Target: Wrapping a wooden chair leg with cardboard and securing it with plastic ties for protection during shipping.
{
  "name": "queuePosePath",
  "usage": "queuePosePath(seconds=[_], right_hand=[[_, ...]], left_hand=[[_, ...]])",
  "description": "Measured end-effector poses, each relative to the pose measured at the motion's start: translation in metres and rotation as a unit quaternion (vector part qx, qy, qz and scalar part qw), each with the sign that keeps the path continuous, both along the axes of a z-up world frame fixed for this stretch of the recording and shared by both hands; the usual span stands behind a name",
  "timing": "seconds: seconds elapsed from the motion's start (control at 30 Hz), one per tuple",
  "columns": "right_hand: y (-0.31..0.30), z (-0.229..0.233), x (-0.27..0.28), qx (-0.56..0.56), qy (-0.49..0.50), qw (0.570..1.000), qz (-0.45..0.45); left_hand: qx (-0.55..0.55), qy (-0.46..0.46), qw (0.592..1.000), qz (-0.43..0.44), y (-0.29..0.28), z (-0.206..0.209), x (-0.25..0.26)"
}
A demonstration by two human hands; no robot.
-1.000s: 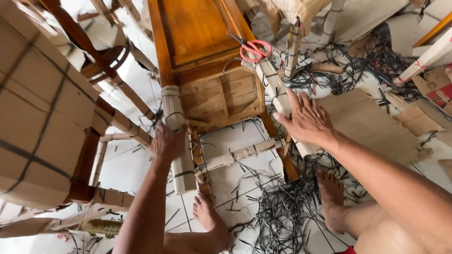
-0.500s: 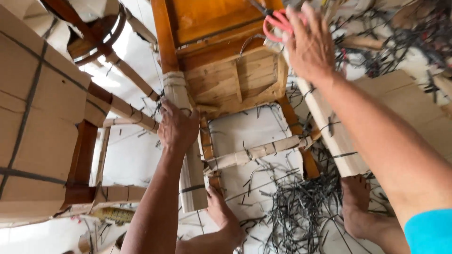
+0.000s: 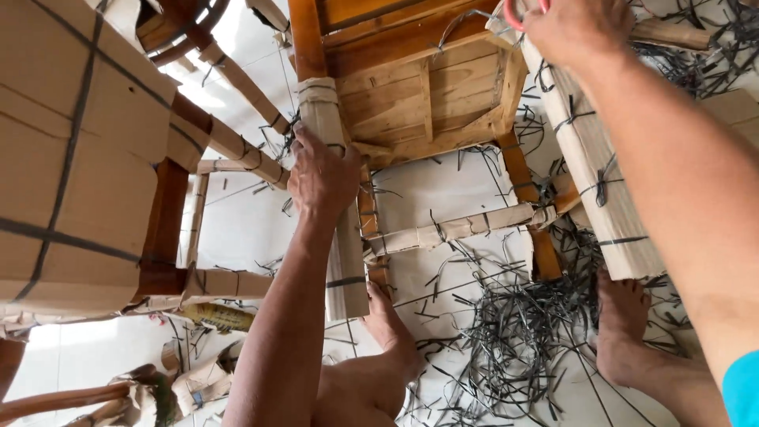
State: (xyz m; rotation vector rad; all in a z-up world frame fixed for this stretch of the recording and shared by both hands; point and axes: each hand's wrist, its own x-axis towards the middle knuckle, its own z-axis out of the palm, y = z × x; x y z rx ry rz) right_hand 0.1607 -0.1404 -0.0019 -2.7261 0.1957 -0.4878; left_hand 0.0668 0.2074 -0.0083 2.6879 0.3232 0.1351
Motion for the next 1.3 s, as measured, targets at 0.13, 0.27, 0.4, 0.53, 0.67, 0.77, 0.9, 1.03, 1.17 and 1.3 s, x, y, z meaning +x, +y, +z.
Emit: queuePosePath(seconds=[0.13,0.27,0.4,0.53,0.67,0.77,0.9,1.03,1.17,1.3], right_hand=[[-0.016,0.010,-0.006,-0.021,0.096,0.995,-0.030],[-0.015,0.023,-0.033,0.008,0.075,0.996,-0.039],[-0.042,-0.004,-0.042,-0.019,0.054,0.996,-0.063],[-0.044,0.032,-0.106,0.039,-0.133,0.986,0.087],[-0.045,0.072,-0.168,0.323,0.075,0.887,0.322],[-0.037,0.064,-0.203,0.422,0.282,0.749,0.426],[0.025,0.072,-0.259,0.017,0.571,0.787,0.232],[0.020,-0.021,-0.294,-0.208,0.465,0.775,0.374],[-0.001,-0.167,-0.314,-0.172,0.533,0.745,0.362],[-0.011,-0.244,-0.333,-0.064,0.546,0.767,0.329]], left_hand=[[-0.007,-0.006,1.000,0.001,0.002,-0.003,0.002],[0.002,-0.005,1.000,-0.005,0.002,-0.006,0.003],[-0.033,-0.009,0.999,-0.018,0.005,-0.002,0.001],[-0.068,-0.001,0.997,-0.025,0.008,0.002,-0.004],[-0.087,0.018,0.996,-0.015,0.009,0.003,-0.004],[-0.098,0.030,0.995,-0.007,0.013,0.002,-0.011],[-0.094,0.050,0.994,-0.008,0.019,-0.003,-0.015],[-0.093,0.057,0.994,-0.014,0.018,-0.004,-0.017],[-0.086,0.073,0.994,0.000,0.017,-0.004,-0.016],[-0.100,0.067,0.993,0.004,0.017,-0.004,-0.019]])
